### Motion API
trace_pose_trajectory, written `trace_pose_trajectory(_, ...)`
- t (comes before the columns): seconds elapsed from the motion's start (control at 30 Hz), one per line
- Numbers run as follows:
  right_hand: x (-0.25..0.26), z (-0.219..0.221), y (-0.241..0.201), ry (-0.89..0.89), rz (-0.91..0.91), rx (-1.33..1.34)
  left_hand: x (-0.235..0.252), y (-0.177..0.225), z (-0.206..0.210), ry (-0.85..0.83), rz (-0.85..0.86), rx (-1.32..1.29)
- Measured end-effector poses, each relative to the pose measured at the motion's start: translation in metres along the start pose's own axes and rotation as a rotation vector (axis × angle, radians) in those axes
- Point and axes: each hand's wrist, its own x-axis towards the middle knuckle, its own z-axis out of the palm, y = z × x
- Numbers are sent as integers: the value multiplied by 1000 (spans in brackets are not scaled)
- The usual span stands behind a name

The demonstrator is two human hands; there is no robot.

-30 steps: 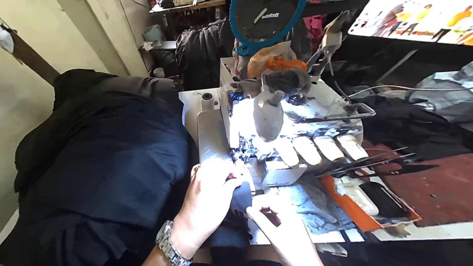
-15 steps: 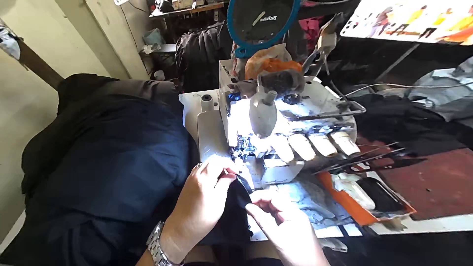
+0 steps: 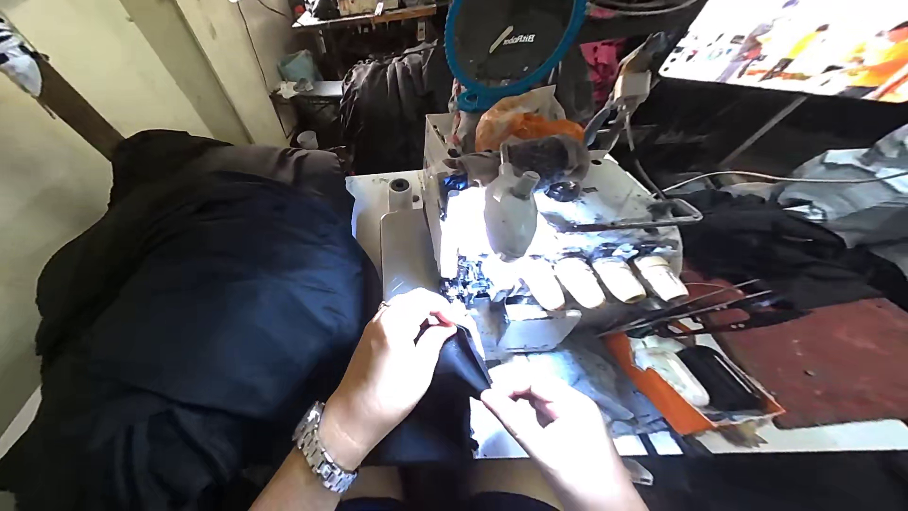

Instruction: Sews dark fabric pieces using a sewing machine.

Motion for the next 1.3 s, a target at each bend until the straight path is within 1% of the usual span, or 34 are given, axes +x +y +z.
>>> trace_pose_trajectory(0.07,-6,3,1,-4,92,-15,-2,-7,9,-36,30,58)
trace_pose_trajectory(0.1,-9,5,2,0,139,-11,-5,-8,13,-31,85,168)
trace_pose_trajectory(0.2,-15,10,3,20,237,68,-19,2,20,78,276,659)
trace_pose_trajectory(0.23,-16,11,3,20,256,90,-24,9,24,108,281,775)
trace_pose_trajectory(0.3,-16,11,1,20,258,109,-39,23,34,110,181,883)
trace_pose_trajectory(0.37,-11,12,0,33,207,94,-49,25,40,119,110,822)
trace_pose_trajectory(0.47,0,14,0,63,28,-31,-46,6,35,165,135,593)
trace_pose_trajectory(0.53,5,16,6,69,-93,-147,-40,-4,29,145,136,515)
trace_pose_trajectory(0.6,10,18,12,81,-167,-237,-33,-8,21,86,125,495)
trace_pose_trajectory(0.77,6,23,5,108,-238,-458,-15,-12,1,-89,129,445)
trace_pose_trajectory(0.87,5,35,-6,83,-236,-565,6,-22,-10,-201,60,414)
trace_pose_trajectory(0.9,6,41,-11,74,-238,-612,15,-26,-13,-206,45,374)
trace_pose_trajectory(0.97,7,50,-20,36,-228,-701,35,-32,-16,-142,11,353)
trace_pose_trajectory(1.0,7,54,-23,11,-211,-711,42,-34,-15,-97,-15,389)
trace_pose_trajectory(1.1,6,51,-28,-71,-131,-586,51,-40,-9,-39,-130,472)
trace_pose_trajectory(1.17,9,40,-28,-133,-34,-483,44,-44,-10,26,-178,454)
trace_pose_trajectory(1.2,12,34,-28,-136,-16,-458,38,-46,-11,80,-178,438)
trace_pose_trajectory(1.3,21,21,-27,-87,-31,-392,14,-38,-19,210,-186,386)
